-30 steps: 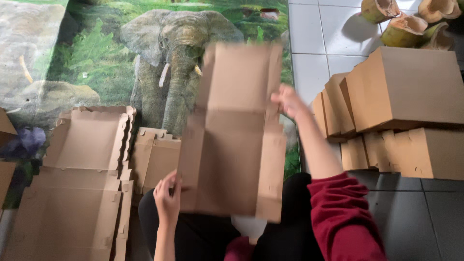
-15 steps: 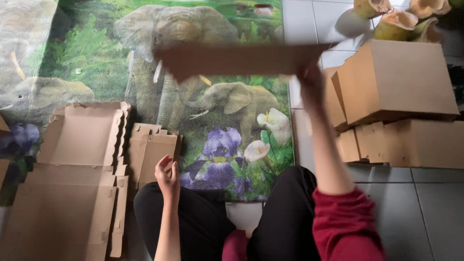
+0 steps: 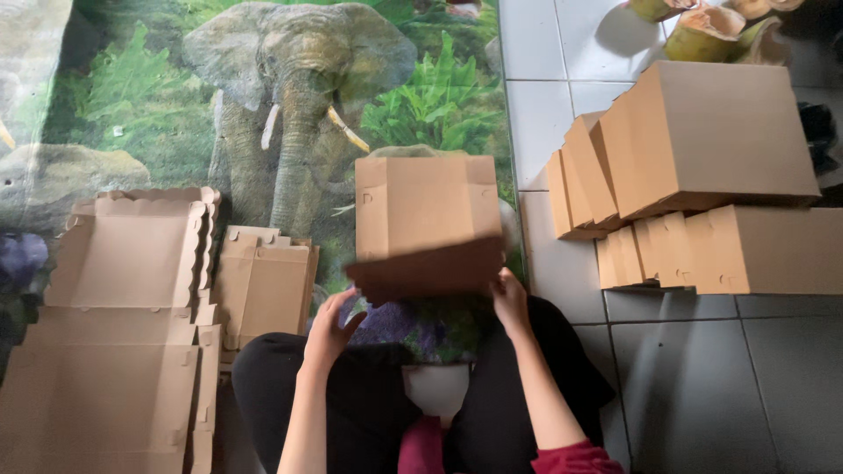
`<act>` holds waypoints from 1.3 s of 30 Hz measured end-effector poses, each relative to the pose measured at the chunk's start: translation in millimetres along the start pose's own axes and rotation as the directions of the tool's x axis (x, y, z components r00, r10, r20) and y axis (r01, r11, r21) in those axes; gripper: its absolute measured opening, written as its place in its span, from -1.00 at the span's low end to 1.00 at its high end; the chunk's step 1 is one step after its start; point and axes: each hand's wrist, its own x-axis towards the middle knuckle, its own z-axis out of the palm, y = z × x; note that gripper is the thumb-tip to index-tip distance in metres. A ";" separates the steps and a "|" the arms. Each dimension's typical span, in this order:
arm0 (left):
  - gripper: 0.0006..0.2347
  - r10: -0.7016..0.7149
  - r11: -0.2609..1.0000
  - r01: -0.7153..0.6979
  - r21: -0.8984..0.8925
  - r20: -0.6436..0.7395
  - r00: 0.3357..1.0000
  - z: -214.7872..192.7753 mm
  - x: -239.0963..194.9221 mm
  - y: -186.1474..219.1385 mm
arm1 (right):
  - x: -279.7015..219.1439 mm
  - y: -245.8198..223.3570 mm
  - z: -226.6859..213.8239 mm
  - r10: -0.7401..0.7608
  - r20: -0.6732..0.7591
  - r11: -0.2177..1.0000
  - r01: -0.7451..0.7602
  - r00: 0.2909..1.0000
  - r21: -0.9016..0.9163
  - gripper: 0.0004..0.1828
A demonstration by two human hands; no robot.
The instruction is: The person sits on the floor and assembles flat cardboard pieces into small boxes by folding and interlocking the flaps. They handle multiple cardboard pieces, folding them into shape and stacking the finished boxes to the side.
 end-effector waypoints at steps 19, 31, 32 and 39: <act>-0.50 0.364 0.838 -0.453 0.304 0.307 0.879 150.8 11.0 39.3 | -1.7 0.6 64.9 -0.138 0.048 0.875 0.145 0.989 -0.462 -0.41; -0.58 0.184 0.767 -0.368 0.526 0.369 0.911 198.4 -2.4 62.5 | -28.9 -42.1 62.0 0.054 0.581 0.682 0.395 0.812 -0.616 -0.15; -0.63 0.176 0.763 -0.362 0.536 0.367 0.913 196.6 -2.7 67.5 | -26.4 -42.8 61.3 0.067 0.587 0.672 0.399 0.807 -0.624 -0.12; -0.60 0.024 0.795 -0.306 0.523 0.478 0.878 194.1 -1.8 72.6 | 4.7 -63.1 52.4 0.078 0.548 0.656 0.371 0.833 -0.657 -0.09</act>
